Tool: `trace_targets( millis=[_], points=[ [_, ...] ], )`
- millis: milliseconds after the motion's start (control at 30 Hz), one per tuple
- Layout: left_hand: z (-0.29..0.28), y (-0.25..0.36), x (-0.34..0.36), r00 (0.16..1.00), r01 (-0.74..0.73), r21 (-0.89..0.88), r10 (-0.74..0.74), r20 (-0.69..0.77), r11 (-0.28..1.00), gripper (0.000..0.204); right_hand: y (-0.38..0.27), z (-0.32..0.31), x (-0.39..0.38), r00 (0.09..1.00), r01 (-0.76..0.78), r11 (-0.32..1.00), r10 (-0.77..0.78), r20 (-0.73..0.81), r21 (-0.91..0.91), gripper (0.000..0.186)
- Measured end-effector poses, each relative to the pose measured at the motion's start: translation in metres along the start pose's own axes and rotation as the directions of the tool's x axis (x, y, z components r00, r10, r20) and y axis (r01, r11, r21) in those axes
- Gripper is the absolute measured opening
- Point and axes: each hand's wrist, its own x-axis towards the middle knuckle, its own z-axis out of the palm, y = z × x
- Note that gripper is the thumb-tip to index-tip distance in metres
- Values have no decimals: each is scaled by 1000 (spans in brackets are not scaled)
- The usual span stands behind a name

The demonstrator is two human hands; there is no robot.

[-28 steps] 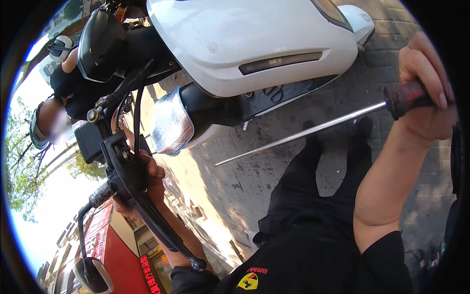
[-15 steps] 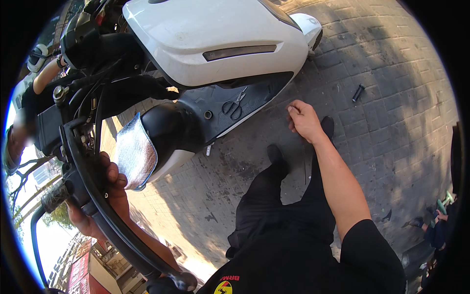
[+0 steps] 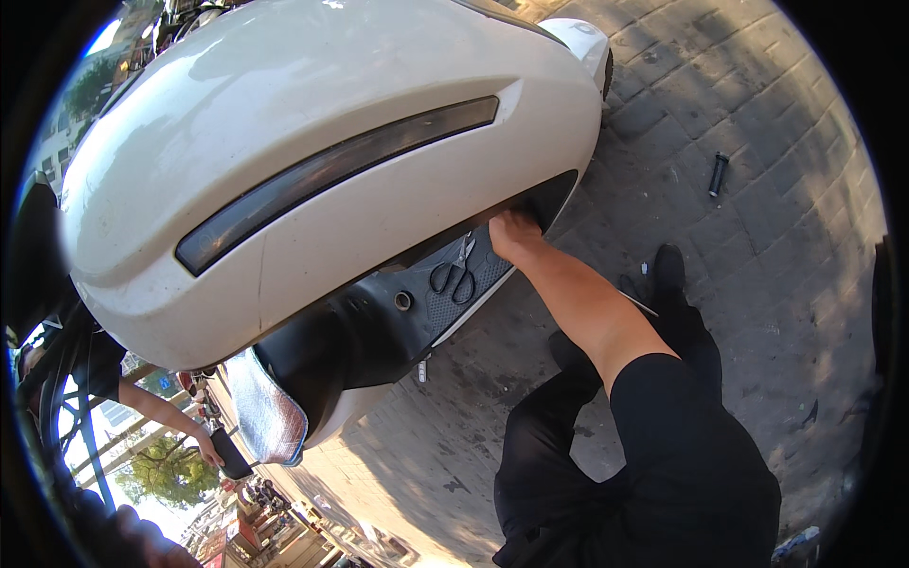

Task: The person uses a screwdriver to loosen and tighten screws on the right handlebar assembly of a white scooter. They then retrieve pliers from a tool cart and use them to adjust a cable or clamp near the throttle. The person repeatedly tightens and checks the handlebar components throughout the clip.

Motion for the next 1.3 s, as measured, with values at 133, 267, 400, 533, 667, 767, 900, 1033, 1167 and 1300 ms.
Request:
trace_targets(
  millis=[133, 267, 400, 533, 667, 767, 900, 1033, 1167, 1300],
  points=[
    [17, -14, 12, 998, -8, -23, 6, -64, 1000, 44, 4, 13, 23, 999, -46, 999, 46, -23, 14, 31],
    [29, -33, 16, 980, -197, -6, 197, -33, 980, 52, 5, 24, 39, 991, -40, 991, 57, -125, 131, 33],
    [30, -32, 21, 981, -187, 53, 189, -41, 981, 57, 11, 37, 48, 970, 61, 988, -27, -240, 138, 33],
    [28, -37, 15, 973, -213, 48, 216, -79, 976, 55, 18, 51, 52, 955, 104, 989, -71, -287, 103, 32],
    [18, -34, 18, 933, -353, 195, 360, 4, 915, 55, 14, 49, 39, 835, 267, 963, -220, -505, 21, 31],
    [21, -25, 13, 975, -216, 237, 222, 1, 947, 60, -3, 26, -5, 953, 286, 952, -295, -75, -110, 27],
    [31, -33, 2, 966, -161, 45, 166, -200, 986, 89, -55, -44, -107, 864, 423, 906, -402, 304, -3, 11],
    [31, -36, 3, 965, -132, -47, 118, -234, 990, 99, -109, -160, -209, 754, 449, 660, -642, 141, 602, 6],
    [36, -32, 5, 958, -73, 18, 75, -275, 997, 97, -180, -257, -259, 690, 379, 133, -700, -184, 916, 14],
    [41, -32, 3, 938, -62, 80, 85, -336, 995, 99, -256, -287, -259, 708, 278, -97, -652, -272, 956, 13]
  ],
)
